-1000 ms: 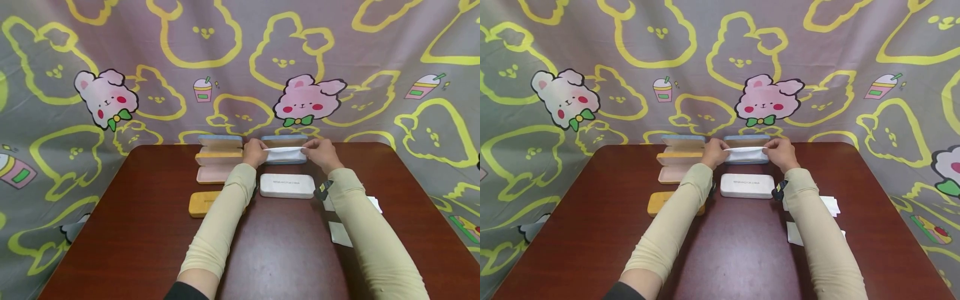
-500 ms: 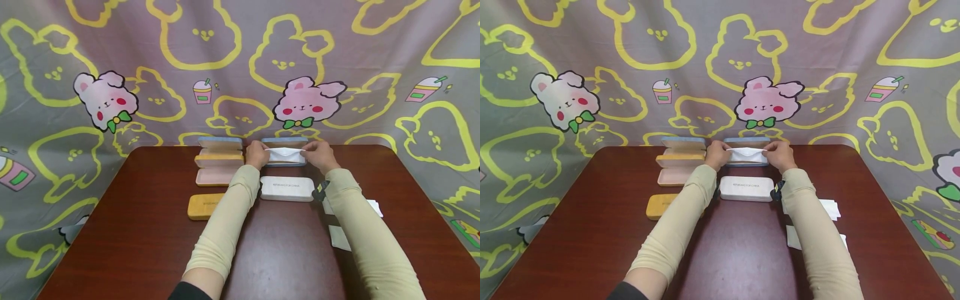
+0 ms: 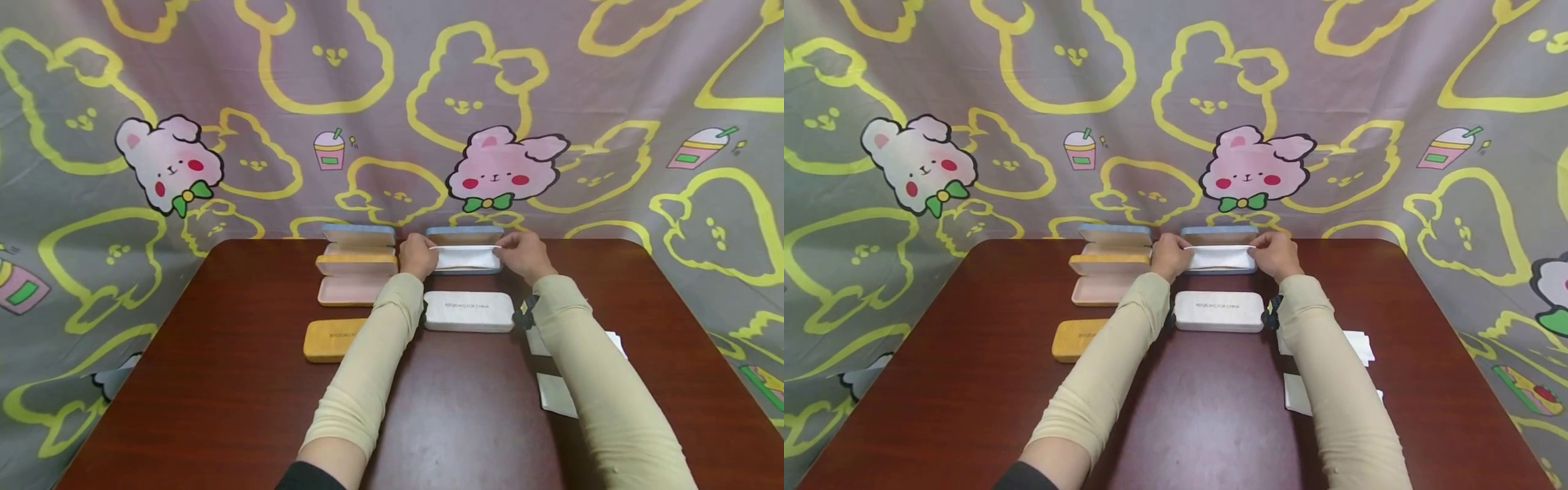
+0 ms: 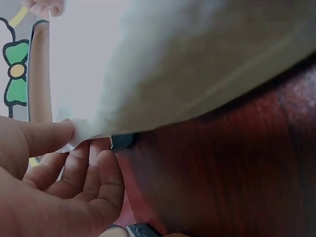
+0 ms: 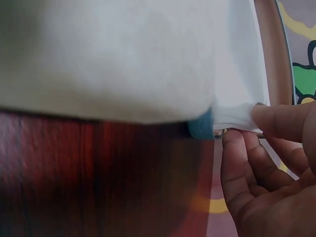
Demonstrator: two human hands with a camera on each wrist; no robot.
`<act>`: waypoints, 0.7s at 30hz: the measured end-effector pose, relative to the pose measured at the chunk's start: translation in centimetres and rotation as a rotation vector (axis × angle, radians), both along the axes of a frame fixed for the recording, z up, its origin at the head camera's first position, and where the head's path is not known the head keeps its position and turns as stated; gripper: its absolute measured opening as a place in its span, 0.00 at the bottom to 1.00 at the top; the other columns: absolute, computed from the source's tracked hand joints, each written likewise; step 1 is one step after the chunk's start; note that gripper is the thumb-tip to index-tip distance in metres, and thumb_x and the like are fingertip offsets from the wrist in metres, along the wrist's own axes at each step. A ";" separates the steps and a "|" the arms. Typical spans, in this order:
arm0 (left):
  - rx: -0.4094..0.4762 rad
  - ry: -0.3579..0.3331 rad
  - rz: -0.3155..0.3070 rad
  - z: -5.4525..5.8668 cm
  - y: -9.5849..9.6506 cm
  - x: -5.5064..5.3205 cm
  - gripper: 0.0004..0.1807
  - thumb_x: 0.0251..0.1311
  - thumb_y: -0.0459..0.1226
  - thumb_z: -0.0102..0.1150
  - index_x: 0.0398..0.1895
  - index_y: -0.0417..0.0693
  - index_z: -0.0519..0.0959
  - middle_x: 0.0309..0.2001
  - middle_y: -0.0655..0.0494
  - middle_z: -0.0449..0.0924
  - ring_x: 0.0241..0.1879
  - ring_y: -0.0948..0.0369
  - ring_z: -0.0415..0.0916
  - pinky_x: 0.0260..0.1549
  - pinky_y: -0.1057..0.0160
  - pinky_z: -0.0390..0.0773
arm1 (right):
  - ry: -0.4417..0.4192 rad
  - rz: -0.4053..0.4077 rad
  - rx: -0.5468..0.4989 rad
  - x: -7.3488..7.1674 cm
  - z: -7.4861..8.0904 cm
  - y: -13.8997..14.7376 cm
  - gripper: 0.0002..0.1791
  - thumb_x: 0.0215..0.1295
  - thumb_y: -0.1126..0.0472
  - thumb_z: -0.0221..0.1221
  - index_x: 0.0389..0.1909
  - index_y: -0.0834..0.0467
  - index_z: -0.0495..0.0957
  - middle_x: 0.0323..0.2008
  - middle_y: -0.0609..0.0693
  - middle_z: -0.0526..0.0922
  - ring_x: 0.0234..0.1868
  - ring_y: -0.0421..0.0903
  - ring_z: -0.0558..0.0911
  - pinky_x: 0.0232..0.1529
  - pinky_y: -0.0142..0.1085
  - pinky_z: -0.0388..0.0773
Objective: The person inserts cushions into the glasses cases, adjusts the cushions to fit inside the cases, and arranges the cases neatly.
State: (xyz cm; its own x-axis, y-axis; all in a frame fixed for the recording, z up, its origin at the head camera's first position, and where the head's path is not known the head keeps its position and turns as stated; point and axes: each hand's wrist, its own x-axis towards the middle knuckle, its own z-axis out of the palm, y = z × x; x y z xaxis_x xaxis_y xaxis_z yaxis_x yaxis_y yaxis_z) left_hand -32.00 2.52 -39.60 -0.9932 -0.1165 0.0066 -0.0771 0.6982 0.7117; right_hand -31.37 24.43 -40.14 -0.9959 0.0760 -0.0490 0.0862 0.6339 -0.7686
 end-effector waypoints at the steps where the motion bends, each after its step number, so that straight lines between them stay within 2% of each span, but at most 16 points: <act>1: 0.000 0.000 0.003 0.1 0.0 0.0 0.09 0.65 0.35 0.60 0.37 0.49 0.90 0.44 0.50 0.86 0.47 0.50 0.81 0.46 0.57 0.80 | 0.007 0.009 0.012 0.0 0.2 0.0 0.11 0.70 0.61 0.60 0.44 0.66 0.80 0.43 0.61 0.79 0.41 0.55 0.75 0.38 0.44 0.74; 9: -0.010 0.004 0.004 0.5 0.2 0.1 0.09 0.65 0.34 0.59 0.39 0.48 0.89 0.44 0.50 0.86 0.47 0.50 0.81 0.47 0.56 0.80 | 0.039 0.060 0.075 -0.7 0.5 0.1 0.09 0.69 0.63 0.61 0.43 0.66 0.81 0.40 0.61 0.79 0.40 0.56 0.75 0.35 0.43 0.73; 14: -0.053 -0.015 0.007 0.2 0.2 -0.1 0.09 0.65 0.35 0.58 0.39 0.49 0.89 0.44 0.51 0.86 0.47 0.50 0.81 0.45 0.56 0.80 | 0.035 0.071 0.088 -0.9 0.1 0.1 0.09 0.67 0.64 0.63 0.40 0.67 0.81 0.36 0.60 0.80 0.38 0.55 0.76 0.35 0.42 0.73; 21: -0.117 -0.020 0.003 -0.3 0.0 -0.6 0.09 0.66 0.35 0.58 0.29 0.48 0.86 0.41 0.50 0.85 0.45 0.48 0.82 0.44 0.53 0.81 | 0.016 0.085 0.103 -0.9 0.0 0.3 0.09 0.67 0.63 0.63 0.39 0.66 0.81 0.36 0.59 0.80 0.38 0.55 0.75 0.37 0.43 0.72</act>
State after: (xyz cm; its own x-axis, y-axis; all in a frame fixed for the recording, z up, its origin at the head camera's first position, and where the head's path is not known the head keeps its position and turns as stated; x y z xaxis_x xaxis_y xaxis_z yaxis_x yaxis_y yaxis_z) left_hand -32.62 2.49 -39.86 -0.9929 -0.1187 0.0010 -0.0922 0.7762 0.6238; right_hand -32.30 24.70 -40.17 -0.9996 -0.0053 -0.0295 0.0168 0.7144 -0.6995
